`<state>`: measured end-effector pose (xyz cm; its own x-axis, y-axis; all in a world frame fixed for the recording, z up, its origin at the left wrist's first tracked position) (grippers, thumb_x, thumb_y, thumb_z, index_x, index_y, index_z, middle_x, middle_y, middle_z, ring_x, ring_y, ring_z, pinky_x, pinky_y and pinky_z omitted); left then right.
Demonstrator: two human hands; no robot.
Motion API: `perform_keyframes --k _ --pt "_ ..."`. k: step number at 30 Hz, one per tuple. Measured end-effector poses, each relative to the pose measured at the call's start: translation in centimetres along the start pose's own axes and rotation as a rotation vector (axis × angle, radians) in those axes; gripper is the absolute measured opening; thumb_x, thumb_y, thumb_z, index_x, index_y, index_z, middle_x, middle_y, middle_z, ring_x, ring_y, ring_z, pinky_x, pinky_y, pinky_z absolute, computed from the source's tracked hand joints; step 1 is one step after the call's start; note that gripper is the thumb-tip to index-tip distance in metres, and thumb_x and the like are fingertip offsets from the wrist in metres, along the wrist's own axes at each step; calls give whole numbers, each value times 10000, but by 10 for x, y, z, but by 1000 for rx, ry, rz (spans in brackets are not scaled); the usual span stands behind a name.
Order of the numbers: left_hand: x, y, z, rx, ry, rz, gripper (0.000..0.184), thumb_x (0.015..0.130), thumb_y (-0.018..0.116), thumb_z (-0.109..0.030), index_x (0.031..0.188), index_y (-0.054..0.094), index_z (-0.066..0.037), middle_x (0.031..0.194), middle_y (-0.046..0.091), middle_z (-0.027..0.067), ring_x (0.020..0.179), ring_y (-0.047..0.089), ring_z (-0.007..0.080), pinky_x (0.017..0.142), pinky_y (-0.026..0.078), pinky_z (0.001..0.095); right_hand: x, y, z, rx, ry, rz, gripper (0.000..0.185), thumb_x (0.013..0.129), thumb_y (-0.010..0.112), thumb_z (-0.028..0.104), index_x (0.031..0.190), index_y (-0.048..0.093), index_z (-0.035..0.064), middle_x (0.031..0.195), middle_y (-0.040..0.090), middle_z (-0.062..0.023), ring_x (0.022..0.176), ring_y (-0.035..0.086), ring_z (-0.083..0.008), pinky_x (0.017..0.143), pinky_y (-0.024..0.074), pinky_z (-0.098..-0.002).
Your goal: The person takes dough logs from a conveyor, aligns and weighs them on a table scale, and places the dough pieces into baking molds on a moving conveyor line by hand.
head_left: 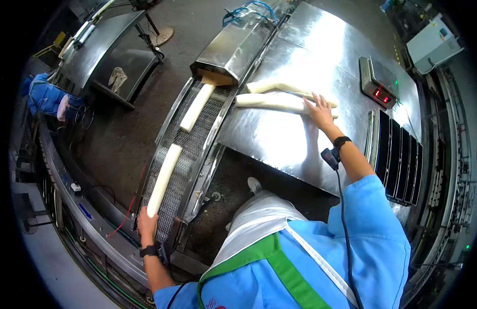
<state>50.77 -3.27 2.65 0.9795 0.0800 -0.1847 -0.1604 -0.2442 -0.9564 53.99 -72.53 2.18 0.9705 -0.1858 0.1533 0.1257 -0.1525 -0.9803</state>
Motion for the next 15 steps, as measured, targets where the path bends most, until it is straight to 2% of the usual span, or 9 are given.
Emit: perform_keyframes --k 1,3,4,5,6,7,10,14,15 --pt "-9 -24 -22 -75 -31 57 402 605 590 -172 942 470 13 832 539 197 750 520 344 694 402 383 8 -3 -1 5 3 10 538 763 505 228 1247 279 295 1279 270 -147 1160 260 -335 887 253 -511" --pt "-2 -33 -11 -437 -147 141 363 639 536 -156 944 475 32 813 539 152 719 521 235 665 401 316 24 -12 -2 91 27 -35 680 682 608 339 1258 253 271 1203 353 -166 1110 328 -327 851 280 -499" --pt "-2 -36 -6 -608 -236 163 346 650 520 -145 944 480 33 811 537 128 715 513 194 654 399 294 35 -11 -2 94 26 -25 680 682 608 339 1258 253 271 1203 353 -166 1110 328 -327 851 280 -499" --pt "-7 -56 -38 -818 -264 152 313 667 505 -136 935 488 26 824 530 85 717 503 159 643 396 268 48 -1 -3 137 36 123 754 630 641 387 1260 247 259 1146 396 -162 1068 365 -325 831 288 -501" --pt "3 -60 -41 -947 -268 120 287 689 490 -137 931 491 19 829 524 74 719 500 148 644 393 259 55 9 -4 179 45 271 830 578 674 434 1261 240 247 1089 439 -158 1027 402 -323 811 296 -502" --pt "12 -69 -57 -997 -245 100 279 697 494 -136 932 487 15 824 522 69 718 498 144 646 393 255 60 4 -4 177 6 216 831 578 654 478 1256 252 215 987 487 -145 931 462 -317 763 329 -494" --pt "24 -88 -132 -1115 -232 -47 238 721 509 -137 917 479 -4 826 510 54 730 489 126 647 393 238 71 12 -10 271 -23 219 852 578 627 528 1257 249 180 979 491 -169 903 481 -324 735 356 -477" --pt "45 -49 -227 -1261 -40 184 320 714 543 -123 995 446 -5 884 499 68 782 493 130 660 402 228 60 18 -12 278 44 226 871 577 590 589 1258 250 164 974 502 -182 904 494 -319 732 386 -437" --pt "40 -38 -265 -1255 -64 235 378 719 541 -108 1057 403 -9 917 489 73 783 496 137 675 415 236 57 14 -12 279 44 229 871 577 590 589 1258 250 164 974 502 -182 904 494 -319 732 386 -437"
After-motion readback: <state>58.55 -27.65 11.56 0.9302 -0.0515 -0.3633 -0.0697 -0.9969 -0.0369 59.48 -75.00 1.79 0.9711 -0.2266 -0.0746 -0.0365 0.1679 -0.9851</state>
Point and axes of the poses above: each hand's wrist, its own x-axis towards the middle knuckle, its own y-axis out of the palm, z = x × y, the point moved 6 cm from there along x, towards the middle knuckle
